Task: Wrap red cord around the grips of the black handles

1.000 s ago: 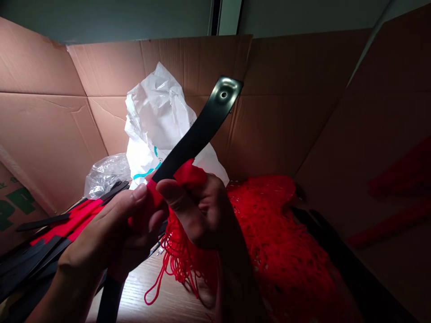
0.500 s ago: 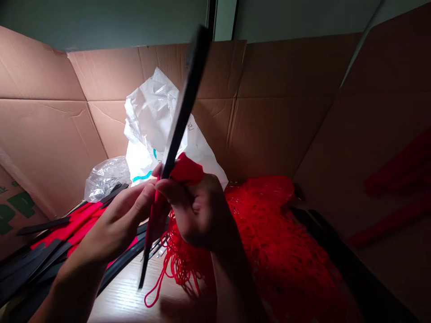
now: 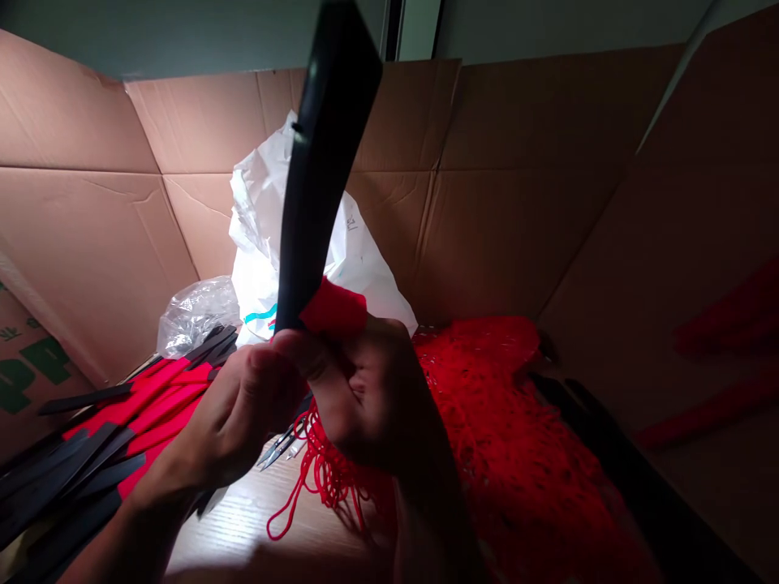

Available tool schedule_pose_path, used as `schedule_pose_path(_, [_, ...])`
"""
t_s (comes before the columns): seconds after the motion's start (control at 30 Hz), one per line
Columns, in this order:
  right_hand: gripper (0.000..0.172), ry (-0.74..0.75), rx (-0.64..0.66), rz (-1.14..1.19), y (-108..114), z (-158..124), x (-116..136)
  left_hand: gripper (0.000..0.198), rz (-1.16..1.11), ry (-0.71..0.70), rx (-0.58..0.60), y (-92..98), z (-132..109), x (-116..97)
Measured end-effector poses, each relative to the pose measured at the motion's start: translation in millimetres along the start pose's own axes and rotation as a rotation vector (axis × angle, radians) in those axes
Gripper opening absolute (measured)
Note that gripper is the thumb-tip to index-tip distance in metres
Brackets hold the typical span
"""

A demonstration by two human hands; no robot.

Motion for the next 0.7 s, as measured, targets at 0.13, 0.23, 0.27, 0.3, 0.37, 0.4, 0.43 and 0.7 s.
schedule_pose_path(0.13, [0.017,0.040,0.000,-0.062,6.6,-0.1,3.2,0.061,-0.315,0.180,0.140,-18.7,-1.2,6.3])
schedule_pose_path(0.23, [0.022,0.052,0.029,-0.047,5.0,1.8,2.9,0.067,-0.628,0.386,0.261,-34.8,-4.3,14.5])
schedule_pose_path(0.27, [0.026,0.051,0.038,-0.041,3.2,2.8,2.3,0.069,-0.704,0.455,0.287,-38.5,-5.9,17.2])
schedule_pose_path(0.3, [0.029,0.049,0.046,-0.043,1.0,4.1,1.6,0.070,-0.736,0.500,0.294,-39.4,-6.6,19.3])
schedule_pose_path(0.37, [0.033,0.053,0.051,-0.080,-3.8,6.8,1.8,0.071,-0.632,0.493,0.227,-30.7,-3.8,22.0])
schedule_pose_path(0.4, [0.033,0.064,0.053,-0.108,-6.5,8.1,3.0,0.069,-0.531,0.448,0.164,-22.6,-1.0,20.9])
schedule_pose_path(0.43, [0.032,0.080,0.050,-0.142,-8.6,9.1,4.9,0.065,-0.428,0.392,0.097,-14.2,1.5,18.1])
schedule_pose_path(0.7, [0.023,0.034,0.063,0.033,-12.7,6.7,-1.6,0.046,-0.545,0.213,0.005,-11.0,2.9,-0.7])
Point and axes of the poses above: each hand's wrist, its own z-axis towards the middle knuckle, its own y-axis out of the back of the hand, x = y × z, the point moved 10 cm from there along z, towards the middle knuckle, and after that the axes turned 3 degrees about -x, right-handed, at the moved point
